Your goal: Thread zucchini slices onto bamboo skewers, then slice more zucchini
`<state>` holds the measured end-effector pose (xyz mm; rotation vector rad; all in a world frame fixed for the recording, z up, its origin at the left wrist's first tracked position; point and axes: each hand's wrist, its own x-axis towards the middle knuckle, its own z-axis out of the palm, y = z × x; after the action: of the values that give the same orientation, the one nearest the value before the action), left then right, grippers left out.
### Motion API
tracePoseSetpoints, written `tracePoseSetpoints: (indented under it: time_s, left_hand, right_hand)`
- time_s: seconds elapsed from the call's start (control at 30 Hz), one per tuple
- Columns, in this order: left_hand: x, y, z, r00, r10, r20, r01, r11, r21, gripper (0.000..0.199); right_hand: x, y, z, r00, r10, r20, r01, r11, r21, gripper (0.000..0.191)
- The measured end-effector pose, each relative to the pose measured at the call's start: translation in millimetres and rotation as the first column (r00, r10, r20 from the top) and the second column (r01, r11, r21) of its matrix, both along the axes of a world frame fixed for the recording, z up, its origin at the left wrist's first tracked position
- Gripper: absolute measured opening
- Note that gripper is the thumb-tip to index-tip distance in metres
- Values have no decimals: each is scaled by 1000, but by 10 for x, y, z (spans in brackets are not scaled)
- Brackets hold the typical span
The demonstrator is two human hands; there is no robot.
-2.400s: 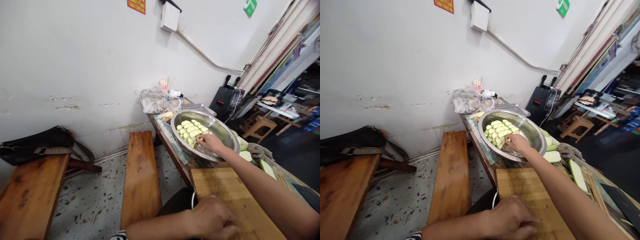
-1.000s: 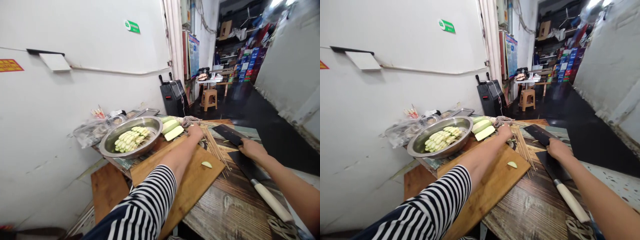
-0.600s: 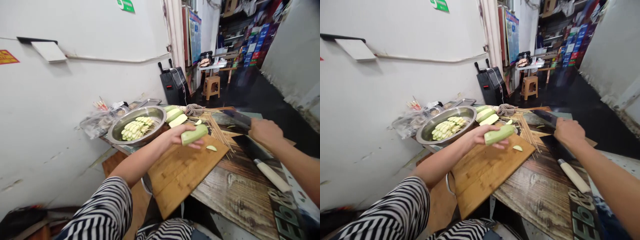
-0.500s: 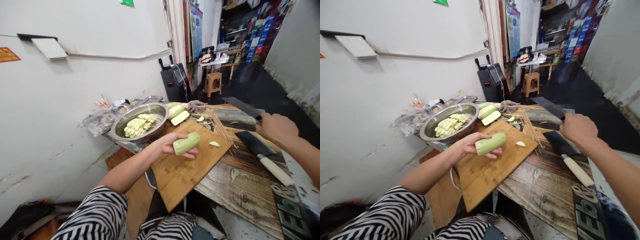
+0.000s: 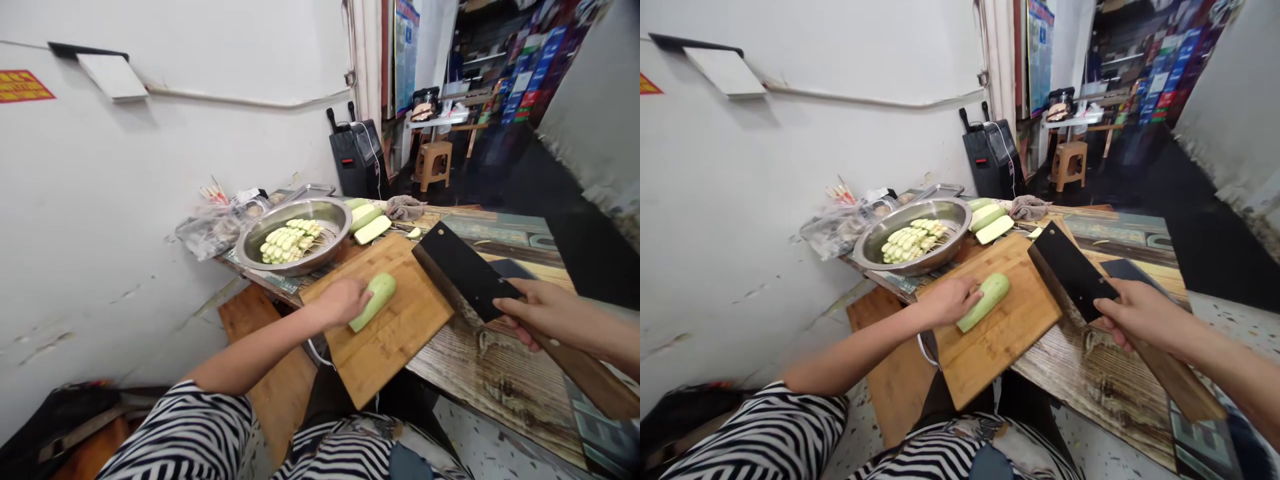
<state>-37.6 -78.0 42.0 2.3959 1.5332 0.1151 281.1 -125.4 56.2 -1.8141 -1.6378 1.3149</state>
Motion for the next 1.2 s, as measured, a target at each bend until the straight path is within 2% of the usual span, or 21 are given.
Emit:
tracePoseSetpoints:
  time_s: [0.03, 0.1, 0.2, 0.3, 0.37, 0.43, 0.5, 0.57, 0.7, 0.77, 0.93, 1.1, 1.2]
  left_hand:
    - [0, -30, -14, 997, -34, -67, 40, 995, 93, 38]
    - [-9, -48, -57, 986, -145, -76, 157, 972, 178, 43]
    - [-29, 2, -153, 931, -363, 35, 350, 916, 198, 47]
    - [-16, 56, -266, 909, -389, 148, 359, 913, 194, 53]
    - [21, 69, -325, 889, -414, 198, 381, 906, 185, 50]
    - [68, 78, -348, 859, -465, 214, 428, 882, 196, 44]
    - [110, 109, -327, 833, -517, 197, 472, 850, 233, 41]
    - [135, 177, -271, 795, -583, 168, 538, 805, 252, 40]
    - [141, 331, -189, 659, -737, 150, 715, 676, 180, 35]
    - [134, 352, -215, 647, -745, 164, 724, 667, 175, 35]
    - [148, 282, -379, 726, -643, 244, 569, 761, 314, 34]
    - [186, 273, -434, 736, -648, 195, 556, 743, 372, 31]
    - [199, 287, -424, 757, -632, 166, 531, 743, 407, 30]
  right_hand:
    - [-32, -4, 0, 998, 40, 57, -40, 999, 0, 13]
    - [-103, -6, 9, 965, 115, 236, -126, 991, 34, 11]
    - [-207, 5, 15, 829, 150, 539, -268, 952, 146, 18]
    - [-255, 38, -25, 685, 86, 723, -409, 867, 284, 20]
    - [-259, 68, -55, 641, 45, 766, -469, 813, 344, 21]
    - [-264, 89, -54, 637, 29, 770, -491, 786, 376, 23]
    - [-288, 91, -12, 645, 35, 764, -489, 786, 377, 23]
    - [-323, 71, 56, 642, 53, 765, -476, 810, 343, 22]
    - [-357, -4, 118, 627, 58, 777, -456, 836, 305, 25]
    - [-336, -36, 84, 639, 42, 768, -453, 827, 333, 25]
    - [-267, -62, -29, 654, -22, 757, -485, 755, 442, 20]
    - [-309, -80, -14, 654, -27, 756, -548, 673, 498, 13]
    - [-360, -102, 22, 689, -4, 725, -523, 691, 500, 13]
